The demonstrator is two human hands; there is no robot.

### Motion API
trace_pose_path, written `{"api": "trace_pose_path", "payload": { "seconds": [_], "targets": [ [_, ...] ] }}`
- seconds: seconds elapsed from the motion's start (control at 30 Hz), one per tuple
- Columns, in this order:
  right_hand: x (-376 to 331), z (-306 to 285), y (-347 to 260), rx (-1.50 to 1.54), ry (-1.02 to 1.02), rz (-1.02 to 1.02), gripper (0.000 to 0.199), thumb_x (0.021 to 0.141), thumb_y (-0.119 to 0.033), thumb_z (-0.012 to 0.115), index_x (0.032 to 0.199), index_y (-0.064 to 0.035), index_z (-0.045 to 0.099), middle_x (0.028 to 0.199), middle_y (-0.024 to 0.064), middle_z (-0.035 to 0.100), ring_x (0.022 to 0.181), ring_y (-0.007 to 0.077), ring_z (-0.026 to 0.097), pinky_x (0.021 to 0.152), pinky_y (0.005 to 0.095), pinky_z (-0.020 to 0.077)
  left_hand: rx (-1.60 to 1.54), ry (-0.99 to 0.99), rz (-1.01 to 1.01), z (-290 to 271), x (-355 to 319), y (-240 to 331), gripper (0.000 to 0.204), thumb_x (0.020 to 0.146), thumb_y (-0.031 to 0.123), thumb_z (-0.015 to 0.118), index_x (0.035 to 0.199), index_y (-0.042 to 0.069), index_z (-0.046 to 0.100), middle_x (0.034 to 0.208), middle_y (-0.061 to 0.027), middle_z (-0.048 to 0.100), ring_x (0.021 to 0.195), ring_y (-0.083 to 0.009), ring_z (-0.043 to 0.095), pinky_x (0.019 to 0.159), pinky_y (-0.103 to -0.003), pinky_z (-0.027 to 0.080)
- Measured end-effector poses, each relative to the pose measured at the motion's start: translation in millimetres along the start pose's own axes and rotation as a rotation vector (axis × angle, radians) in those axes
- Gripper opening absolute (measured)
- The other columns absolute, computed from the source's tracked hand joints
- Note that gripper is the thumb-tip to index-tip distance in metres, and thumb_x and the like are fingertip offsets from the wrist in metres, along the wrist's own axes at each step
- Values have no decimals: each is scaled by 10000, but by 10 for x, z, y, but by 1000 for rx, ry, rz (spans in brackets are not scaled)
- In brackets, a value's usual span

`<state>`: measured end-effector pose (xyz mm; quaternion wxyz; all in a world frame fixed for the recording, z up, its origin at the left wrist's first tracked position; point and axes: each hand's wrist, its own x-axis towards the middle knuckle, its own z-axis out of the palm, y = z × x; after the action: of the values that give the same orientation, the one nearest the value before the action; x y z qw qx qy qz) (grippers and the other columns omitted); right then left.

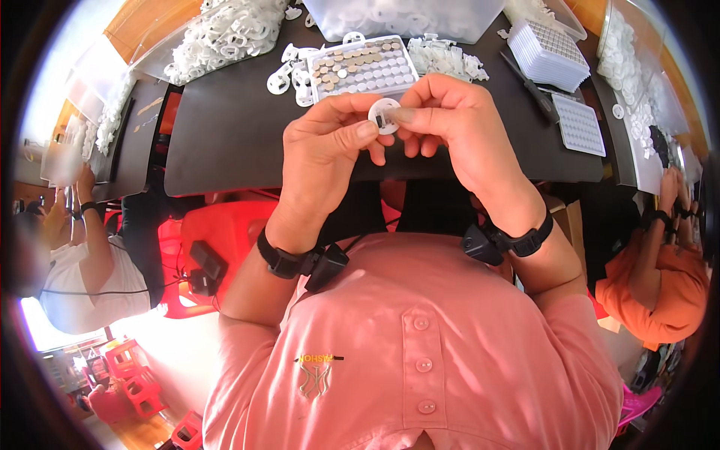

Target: Assembling small plastic components into white circular housings at a workstation.

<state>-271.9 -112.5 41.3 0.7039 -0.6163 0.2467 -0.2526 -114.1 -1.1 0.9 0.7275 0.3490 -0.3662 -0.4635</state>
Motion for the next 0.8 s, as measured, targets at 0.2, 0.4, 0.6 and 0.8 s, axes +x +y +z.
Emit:
{"api": "trace_pose_path", "payload": {
  "seconds": [0.2, 0.4, 0.6, 0.8],
  "targets": [
    [-54, 35, -12, 98, -5, 104, 164, 904, -181, 692, 825, -44, 651, 723, 31, 650, 568, 90, 561, 512, 214, 374, -73, -18, 11, 32, -25, -58, 280, 915, 46, 681, 1172, -60, 639, 1061, -158, 694, 864, -225, 679, 655, -321, 555],
    [21, 120, -36, -60, -20, 103, 200, 908, -200, 689, 808, -32, 649, 692, 22, 614, 570, 95, 539, 519, 228, 392, 0, 70, 77, 40, -49, -5, 254, 888, 3, 679, 1132, -66, 654, 1022, -159, 697, 838, -221, 676, 653, -322, 557],
    [505, -26, -356, -990, -91, -420, 85, 858, -99, 652, 892, -32, 692, 784, 37, 673, 676, 136, 599, 630, 274, 456, -164, 166, -10, -168, -23, -24, 257, 883, 13, 655, 1122, -78, 658, 982, -165, 702, 814, -228, 688, 640, -316, 545],
    [1093, 53, -179, -1210, -173, -705, 124, 830, -84, 609, 898, -104, 711, 777, 77, 654, 714, 232, 606, 637, 327, 450, -283, 132, -68, -203, -22, -12, 274, 876, -12, 663, 1141, -84, 666, 987, -166, 704, 816, -231, 690, 639, -313, 546]
  ]
}}
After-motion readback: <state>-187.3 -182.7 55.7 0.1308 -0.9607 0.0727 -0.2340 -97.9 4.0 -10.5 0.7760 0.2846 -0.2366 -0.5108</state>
